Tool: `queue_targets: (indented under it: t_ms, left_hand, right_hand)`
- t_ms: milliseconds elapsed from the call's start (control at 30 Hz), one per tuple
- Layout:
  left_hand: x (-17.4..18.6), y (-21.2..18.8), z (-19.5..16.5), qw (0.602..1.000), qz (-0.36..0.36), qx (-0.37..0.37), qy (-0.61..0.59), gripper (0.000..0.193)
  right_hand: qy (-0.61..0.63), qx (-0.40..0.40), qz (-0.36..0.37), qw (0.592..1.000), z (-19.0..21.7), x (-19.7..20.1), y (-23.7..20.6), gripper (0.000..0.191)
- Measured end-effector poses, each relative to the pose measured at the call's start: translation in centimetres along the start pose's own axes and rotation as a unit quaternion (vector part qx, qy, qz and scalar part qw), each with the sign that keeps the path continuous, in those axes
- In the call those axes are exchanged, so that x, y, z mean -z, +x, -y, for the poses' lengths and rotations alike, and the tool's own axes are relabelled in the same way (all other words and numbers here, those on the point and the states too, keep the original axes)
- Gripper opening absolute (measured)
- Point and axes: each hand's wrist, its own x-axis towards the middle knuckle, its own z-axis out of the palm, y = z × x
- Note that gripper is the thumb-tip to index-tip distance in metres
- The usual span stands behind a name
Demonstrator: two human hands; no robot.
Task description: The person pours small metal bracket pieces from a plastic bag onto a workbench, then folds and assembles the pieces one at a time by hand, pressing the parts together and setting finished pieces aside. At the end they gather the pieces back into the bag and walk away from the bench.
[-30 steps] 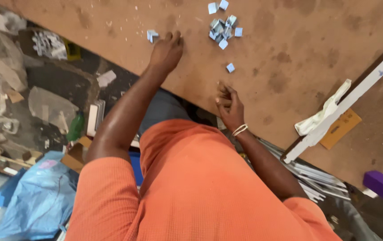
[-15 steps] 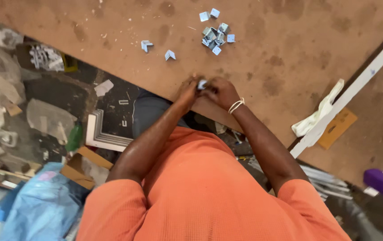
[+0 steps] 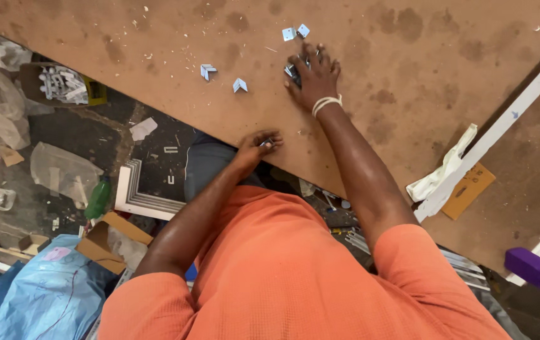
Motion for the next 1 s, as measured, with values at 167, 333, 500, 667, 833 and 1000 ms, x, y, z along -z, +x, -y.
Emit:
queue_targets:
  t_ms: [167,333,500,667,833,1000]
  left_hand:
    - [0.6,0.2,0.2,1.0,0.021,-0.011,-0.015,0.058]
    - [0.9,0.6,0.0,1.0,0.014,0.02,-0.009,0.044]
    - [0.3,1.5,0.6,0.999,-0.033,0.042,0.006,0.043]
    - [-1.4,2.1,0.9,0.983,-0.083,0.013,0.165,0.033]
    - [-2.7,2.1,-0.5,0.91,-0.111,-0.099,0.386,0.017]
    - [-3.6,3.1,-1.0,0.812,-0.14,-0.186,0.535,0.014]
  right_hand:
    - [0.067,0.041,-0.001,0.997,-2.6,-1.5,-5.7,0.05]
    - [0.247,-0.113,-0.126,0.954,-6.0,-2.3,-8.6,0.034]
    - [0.447,-0.117,-0.115,0.879,-9.1,-2.6,-10.6,0.033]
    - [0.342,-0.23,-0.188,0.892,-11.0,-1.8,-12.6,0.027]
    - [0.574,-0.224,-0.141,0.775,-11.8,-1.5,-13.8,0.031]
    - [0.492,-0.232,-0.181,0.82,-12.0,-1.8,-14.8,0.018]
